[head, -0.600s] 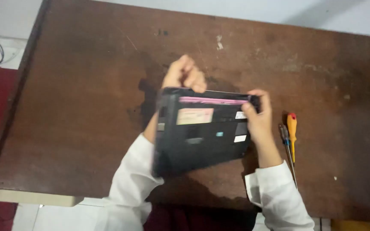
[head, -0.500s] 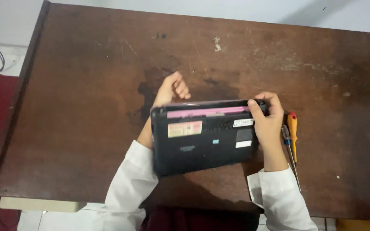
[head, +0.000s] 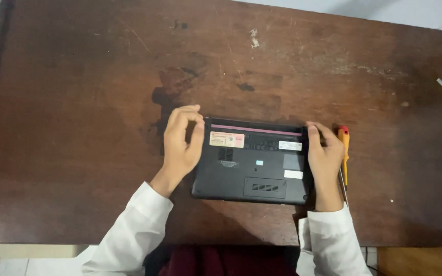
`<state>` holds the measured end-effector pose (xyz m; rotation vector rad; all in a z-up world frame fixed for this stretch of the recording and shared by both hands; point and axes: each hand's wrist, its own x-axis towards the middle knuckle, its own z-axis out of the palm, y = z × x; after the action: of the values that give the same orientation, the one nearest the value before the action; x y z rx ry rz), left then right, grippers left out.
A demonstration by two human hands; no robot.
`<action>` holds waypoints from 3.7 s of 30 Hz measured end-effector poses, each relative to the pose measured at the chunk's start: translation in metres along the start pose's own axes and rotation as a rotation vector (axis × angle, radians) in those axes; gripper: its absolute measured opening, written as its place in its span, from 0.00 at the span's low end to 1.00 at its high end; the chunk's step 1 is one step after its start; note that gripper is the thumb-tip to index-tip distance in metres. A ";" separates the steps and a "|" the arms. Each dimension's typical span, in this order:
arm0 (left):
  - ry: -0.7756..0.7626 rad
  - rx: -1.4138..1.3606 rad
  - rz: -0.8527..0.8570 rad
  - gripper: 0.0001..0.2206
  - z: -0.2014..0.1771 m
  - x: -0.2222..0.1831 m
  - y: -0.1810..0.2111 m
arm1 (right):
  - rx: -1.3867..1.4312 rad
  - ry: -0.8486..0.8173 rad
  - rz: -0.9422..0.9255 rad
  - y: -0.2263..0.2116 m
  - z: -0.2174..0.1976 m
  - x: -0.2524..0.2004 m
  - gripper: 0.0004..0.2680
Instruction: Unscrewing the bottom panel of a laptop using a manual screwdriver to prepare for repair.
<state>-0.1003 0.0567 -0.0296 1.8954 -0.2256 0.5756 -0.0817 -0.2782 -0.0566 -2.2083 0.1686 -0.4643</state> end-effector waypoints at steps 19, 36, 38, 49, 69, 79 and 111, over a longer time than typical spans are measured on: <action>-0.520 0.274 -0.020 0.23 -0.066 -0.101 0.044 | -0.476 -0.002 -0.558 0.011 -0.068 -0.147 0.11; -0.453 0.311 0.039 0.15 -0.060 -0.106 0.048 | -0.297 -0.318 -0.182 0.033 -0.076 -0.145 0.13; -0.438 0.400 0.011 0.23 -0.059 -0.110 0.043 | -0.247 -0.335 -0.167 0.034 -0.078 -0.142 0.11; -0.413 0.526 -0.015 0.27 -0.057 -0.110 0.043 | -0.148 -0.359 -0.066 0.024 -0.081 -0.140 0.08; -0.376 0.705 0.312 0.14 -0.056 -0.107 0.024 | -0.223 -0.197 -0.161 0.017 -0.076 -0.146 0.06; -0.399 0.779 0.441 0.19 -0.018 -0.061 -0.020 | -0.261 -0.193 -0.272 0.016 -0.067 -0.109 0.03; -0.374 0.597 0.257 0.14 0.073 -0.058 -0.011 | 0.034 -0.477 -0.605 -0.079 0.027 -0.056 0.08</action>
<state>-0.1255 -0.0125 -0.0887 2.5760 -0.5994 0.4842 -0.1263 -0.1929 -0.0257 -2.2436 -0.7704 -0.2398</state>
